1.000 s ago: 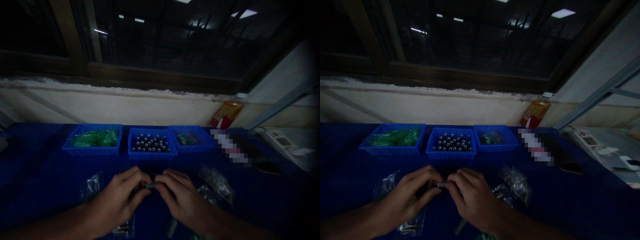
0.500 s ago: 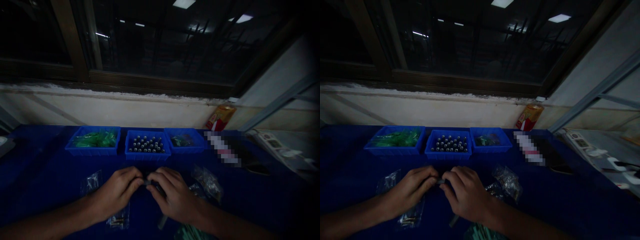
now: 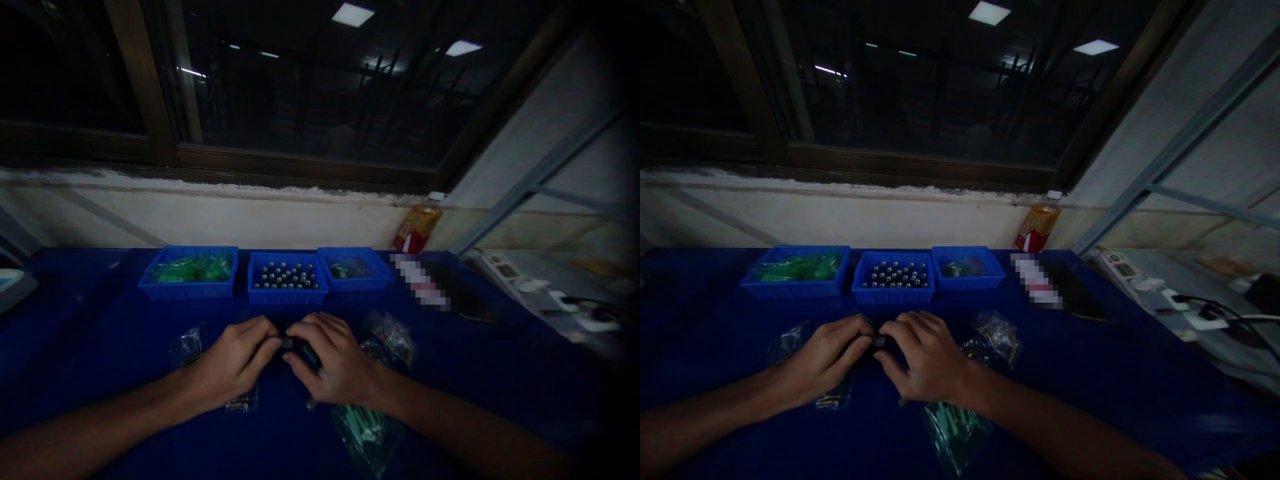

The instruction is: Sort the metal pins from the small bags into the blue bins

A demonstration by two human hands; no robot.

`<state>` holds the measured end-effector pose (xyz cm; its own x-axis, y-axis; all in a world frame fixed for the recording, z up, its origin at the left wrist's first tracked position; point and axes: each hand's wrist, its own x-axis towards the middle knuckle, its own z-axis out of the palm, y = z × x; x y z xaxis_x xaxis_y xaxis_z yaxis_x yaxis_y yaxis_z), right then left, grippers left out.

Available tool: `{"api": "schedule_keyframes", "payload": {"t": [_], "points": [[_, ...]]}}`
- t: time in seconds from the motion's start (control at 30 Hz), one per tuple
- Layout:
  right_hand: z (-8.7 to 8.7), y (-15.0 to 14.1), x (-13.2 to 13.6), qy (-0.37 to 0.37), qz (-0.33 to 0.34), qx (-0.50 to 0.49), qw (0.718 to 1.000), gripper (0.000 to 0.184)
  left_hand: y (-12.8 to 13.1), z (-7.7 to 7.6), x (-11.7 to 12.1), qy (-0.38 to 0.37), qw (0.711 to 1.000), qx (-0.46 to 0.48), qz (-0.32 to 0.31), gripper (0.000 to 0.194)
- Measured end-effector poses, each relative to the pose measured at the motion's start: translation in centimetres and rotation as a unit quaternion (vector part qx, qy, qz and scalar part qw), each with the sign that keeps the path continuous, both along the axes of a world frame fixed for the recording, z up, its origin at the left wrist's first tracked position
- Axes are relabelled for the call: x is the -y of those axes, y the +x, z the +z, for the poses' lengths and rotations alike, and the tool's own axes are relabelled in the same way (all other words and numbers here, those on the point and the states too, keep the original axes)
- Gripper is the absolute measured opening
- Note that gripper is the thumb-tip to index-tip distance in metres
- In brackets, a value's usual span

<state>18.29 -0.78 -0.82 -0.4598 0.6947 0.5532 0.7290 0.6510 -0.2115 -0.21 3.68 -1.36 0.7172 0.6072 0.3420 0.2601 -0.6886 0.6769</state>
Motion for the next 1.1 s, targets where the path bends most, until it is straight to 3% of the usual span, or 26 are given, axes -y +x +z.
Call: {"api": "schedule_keyframes", "payload": {"t": [0.13,0.27,0.5,0.67,0.77,0.9,1.1], "points": [[0.1,-0.1,0.0,0.039,0.01,0.032,0.999,0.01,-0.2,0.0,0.1,0.02,1.0,-0.007,0.002,0.023],[-0.1,0.1,-0.6,0.025,0.002,0.02,0.999,0.011,-0.3,0.0,0.0,-0.005,1.0,0.015,-0.002,0.012],[0.0,-0.3,-0.9,0.03,0.004,-0.015,0.999,0.012,-0.1,-0.2,-0.2,-0.031,0.999,0.026,0.024,0.016],[1.6,-0.3,-1.7,0.011,0.007,-0.007,1.0,0.008,-0.1,-0.1,-0.5,-0.068,0.997,0.019,0.043,0.02],[4.3,-0.3,-3.9,-0.056,-0.02,0.031,0.998,0.01,-0.1,0.2,-0.7,-0.096,0.994,-0.004,0.047,0.022],[7.5,-1.4,-8.9,-0.1,-0.073,0.166,0.978,0.016,0.0,0.5,-0.7,-0.097,0.994,-0.041,0.042,0.023],[8.3,-4.3,-14.4,-0.167,-0.078,0.348,0.919,0.016,-0.2,0.4,-0.5,-0.067,0.995,-0.075,0.027,0.029]]}}
